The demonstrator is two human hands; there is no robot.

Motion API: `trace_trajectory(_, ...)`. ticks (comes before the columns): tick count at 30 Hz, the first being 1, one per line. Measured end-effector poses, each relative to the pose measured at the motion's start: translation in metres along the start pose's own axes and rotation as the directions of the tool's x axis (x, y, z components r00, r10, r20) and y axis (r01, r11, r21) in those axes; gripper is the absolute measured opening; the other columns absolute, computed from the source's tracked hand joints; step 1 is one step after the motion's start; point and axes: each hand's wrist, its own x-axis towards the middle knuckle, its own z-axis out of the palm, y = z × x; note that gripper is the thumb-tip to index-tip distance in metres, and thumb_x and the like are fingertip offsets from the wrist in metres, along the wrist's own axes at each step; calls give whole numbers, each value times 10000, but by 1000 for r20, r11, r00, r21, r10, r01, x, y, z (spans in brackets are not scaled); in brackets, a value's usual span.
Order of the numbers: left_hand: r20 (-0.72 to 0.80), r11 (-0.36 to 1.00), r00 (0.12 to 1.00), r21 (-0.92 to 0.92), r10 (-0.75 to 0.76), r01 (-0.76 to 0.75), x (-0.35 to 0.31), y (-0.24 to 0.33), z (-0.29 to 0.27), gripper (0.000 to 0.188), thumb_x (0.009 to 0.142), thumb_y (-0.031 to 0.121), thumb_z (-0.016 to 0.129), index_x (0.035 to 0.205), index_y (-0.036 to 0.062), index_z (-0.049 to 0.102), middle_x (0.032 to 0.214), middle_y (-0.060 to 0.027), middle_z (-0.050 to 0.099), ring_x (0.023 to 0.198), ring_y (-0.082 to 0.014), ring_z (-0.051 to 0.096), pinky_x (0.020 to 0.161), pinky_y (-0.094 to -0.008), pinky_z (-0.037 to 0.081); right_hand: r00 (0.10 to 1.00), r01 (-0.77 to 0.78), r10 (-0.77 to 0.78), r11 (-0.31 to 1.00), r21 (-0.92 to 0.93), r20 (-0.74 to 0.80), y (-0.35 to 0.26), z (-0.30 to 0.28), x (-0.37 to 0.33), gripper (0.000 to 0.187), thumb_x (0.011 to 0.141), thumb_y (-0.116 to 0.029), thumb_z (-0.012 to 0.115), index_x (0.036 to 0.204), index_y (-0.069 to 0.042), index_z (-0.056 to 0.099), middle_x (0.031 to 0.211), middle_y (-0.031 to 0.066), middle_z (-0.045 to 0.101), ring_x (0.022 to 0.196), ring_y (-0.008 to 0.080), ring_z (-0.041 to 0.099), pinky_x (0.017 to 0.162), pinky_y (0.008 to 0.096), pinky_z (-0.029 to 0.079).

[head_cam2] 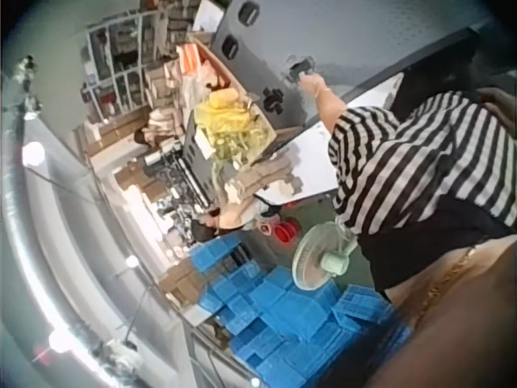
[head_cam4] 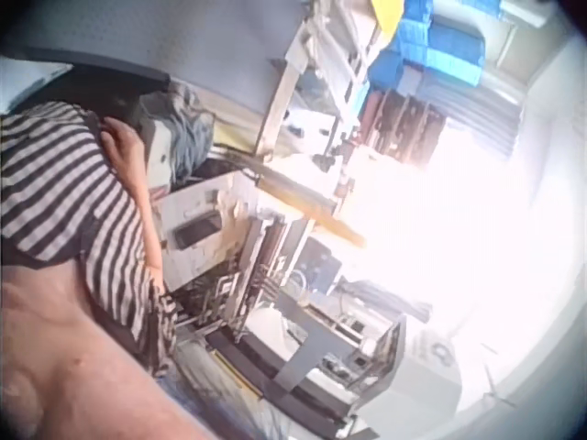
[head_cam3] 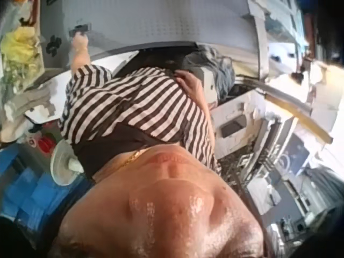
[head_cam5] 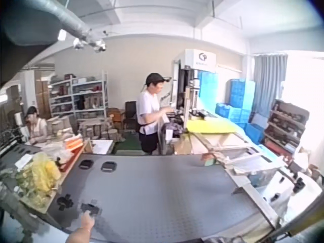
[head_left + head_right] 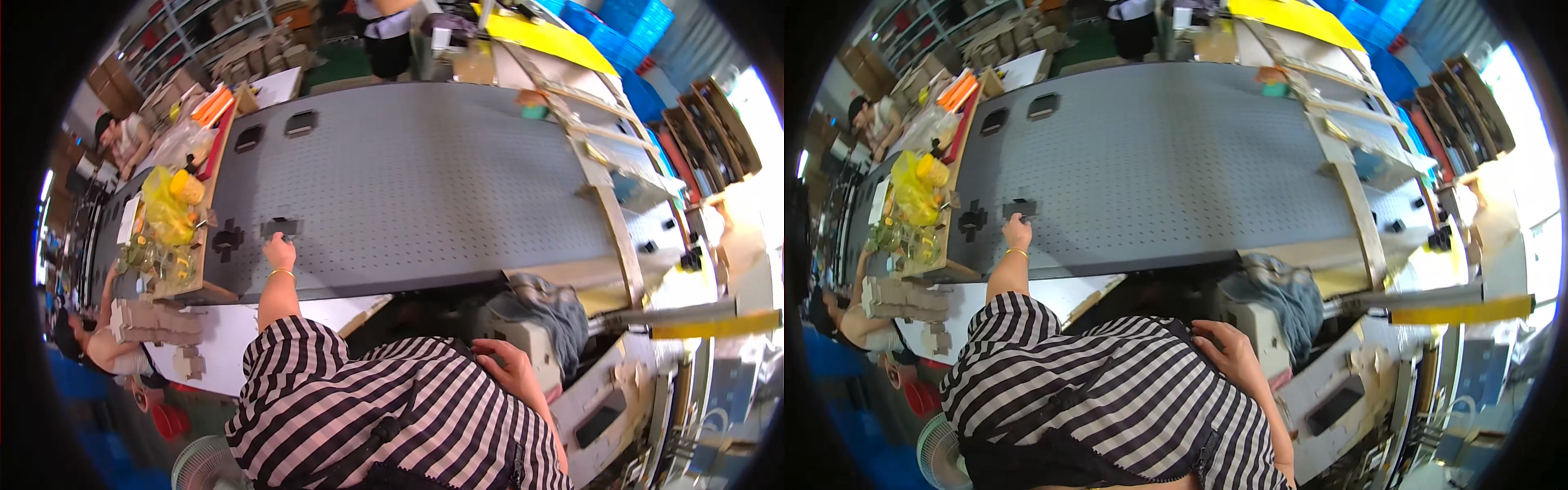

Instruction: Folding cardboard sleeves and feeding them into an industrial packaging machine.

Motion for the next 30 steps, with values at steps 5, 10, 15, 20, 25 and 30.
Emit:
trace_trajectory(5,74,999,997,16,-38,37,16,-26,-12,524,806,166,721,1298,198,544,1301,-176,529,1219,-375,463,986,-439,460,985,93,-76,990,-108,155,-32,9,70,338,893,-137,649,1211,-30,612,1079,147,676,1010,277,650,866,345,511)
trace_trajectory(10,109,983,978,25,178,-182,30,-14,-11,321,800,101,678,1114,167,668,1140,-159,626,1107,-357,561,911,-423,503,956,225,-171,949,-220,240,-43,19,85,332,894,-164,653,1195,-30,617,1084,163,670,1007,312,641,879,376,510)
trace_trajectory(15,184,815,870,-477,458,-329,20,79,-15,155,804,200,674,833,60,735,734,-134,692,699,-307,675,623,-385,517,976,184,-147,951,-248,162,-25,27,48,331,881,-156,663,1185,-31,621,1061,158,676,996,307,643,866,374,511)
trace_trajectory(20,387,427,347,-903,854,-44,-91,254,-83,154,888,102,655,956,-18,723,809,-72,702,698,-133,656,656,-284,558,986,118,-141,967,-227,-87,-7,10,-24,337,867,-163,674,1179,-43,627,1056,152,679,1006,317,637,880,381,504)
trace_trajectory(25,103,35,-238,-962,966,-270,-257,339,-226,130,826,128,700,915,41,737,805,-79,707,730,-155,653,694,-303,522,733,109,-185,982,-154,-654,24,-25,-118,364,862,-64,654,1221,-28,608,1142,117,673,1074,226,625,934,336,469)
trace_trajectory(30,-288,-551,-694,-813,660,-187,-414,366,-301,135,809,179,750,871,61,726,792,-61,679,743,-227,624,701,-345,494,533,1,-174,979,-204,-828,23,-28,-229,343,874,-97,664,1209,-36,624,1129,108,670,1092,248,597,966,355,447)
